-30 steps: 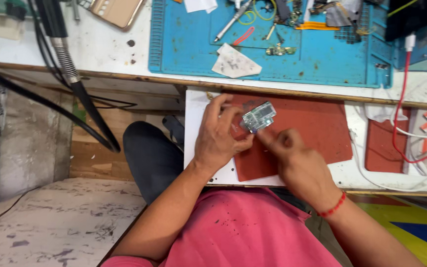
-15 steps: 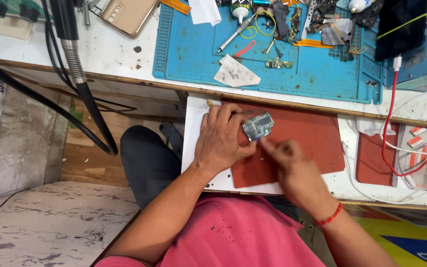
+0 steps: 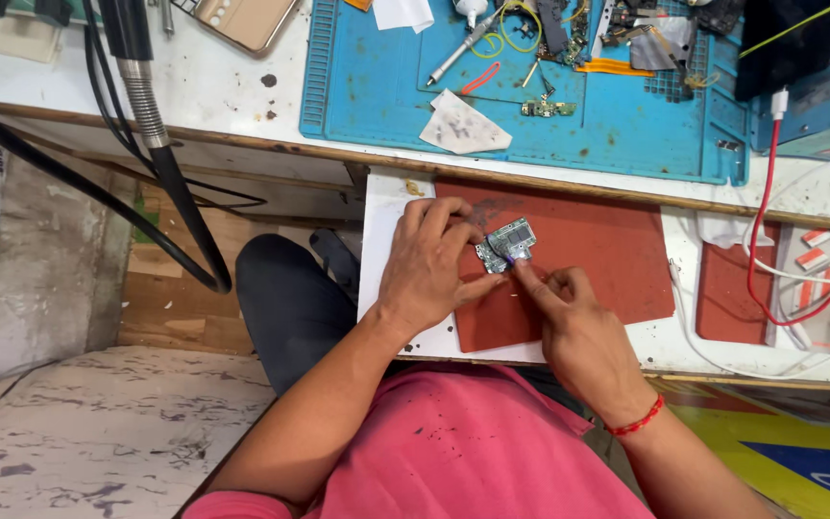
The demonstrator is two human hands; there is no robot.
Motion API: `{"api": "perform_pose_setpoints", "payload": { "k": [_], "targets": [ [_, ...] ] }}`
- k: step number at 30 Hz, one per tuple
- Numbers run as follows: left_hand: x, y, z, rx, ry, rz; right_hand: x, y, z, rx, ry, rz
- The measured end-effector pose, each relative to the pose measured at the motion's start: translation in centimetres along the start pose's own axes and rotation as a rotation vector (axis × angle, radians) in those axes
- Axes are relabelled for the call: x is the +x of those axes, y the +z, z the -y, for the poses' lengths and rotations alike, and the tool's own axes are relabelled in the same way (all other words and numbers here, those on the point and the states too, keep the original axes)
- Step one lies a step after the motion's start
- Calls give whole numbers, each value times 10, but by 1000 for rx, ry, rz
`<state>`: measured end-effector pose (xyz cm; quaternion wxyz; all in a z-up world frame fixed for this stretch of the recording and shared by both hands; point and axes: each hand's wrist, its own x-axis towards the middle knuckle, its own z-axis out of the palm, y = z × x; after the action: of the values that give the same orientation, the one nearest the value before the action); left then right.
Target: The person uses a hot air gun to heat a small circuit board placed on a red mat. They then use a purple toothbrush to scrub the surface of the board, likely to clean off flux or debris. The person handles the board with their hands throughout the process.
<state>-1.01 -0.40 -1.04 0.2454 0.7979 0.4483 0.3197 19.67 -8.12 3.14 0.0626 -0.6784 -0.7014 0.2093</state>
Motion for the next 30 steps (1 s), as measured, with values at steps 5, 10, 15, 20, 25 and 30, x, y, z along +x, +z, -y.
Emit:
{"api": "perform_pose_setpoints", "payload": {
  "k": [5, 10, 15, 20, 25, 30],
  "targets": [
    [-3, 3, 2, -93, -37, -31, 7, -2, 2, -35, -19, -9],
    [-4, 6, 0, -78, -29, -33, -17, -6, 0, -22, -77, 32],
    [-3, 4, 3, -94, -50, -36, -17, 2, 7, -58, 3, 40],
    [1, -1, -4, -83, -32, -56, -2, 4, 13, -40, -84, 26],
    [-1, 0, -3, -20, 55, -60, -3, -2, -2, -25, -29, -45],
    [-5, 5, -9, 88, 128, -61, -4, -3, -5, -9, -45, -41]
  ]
}}
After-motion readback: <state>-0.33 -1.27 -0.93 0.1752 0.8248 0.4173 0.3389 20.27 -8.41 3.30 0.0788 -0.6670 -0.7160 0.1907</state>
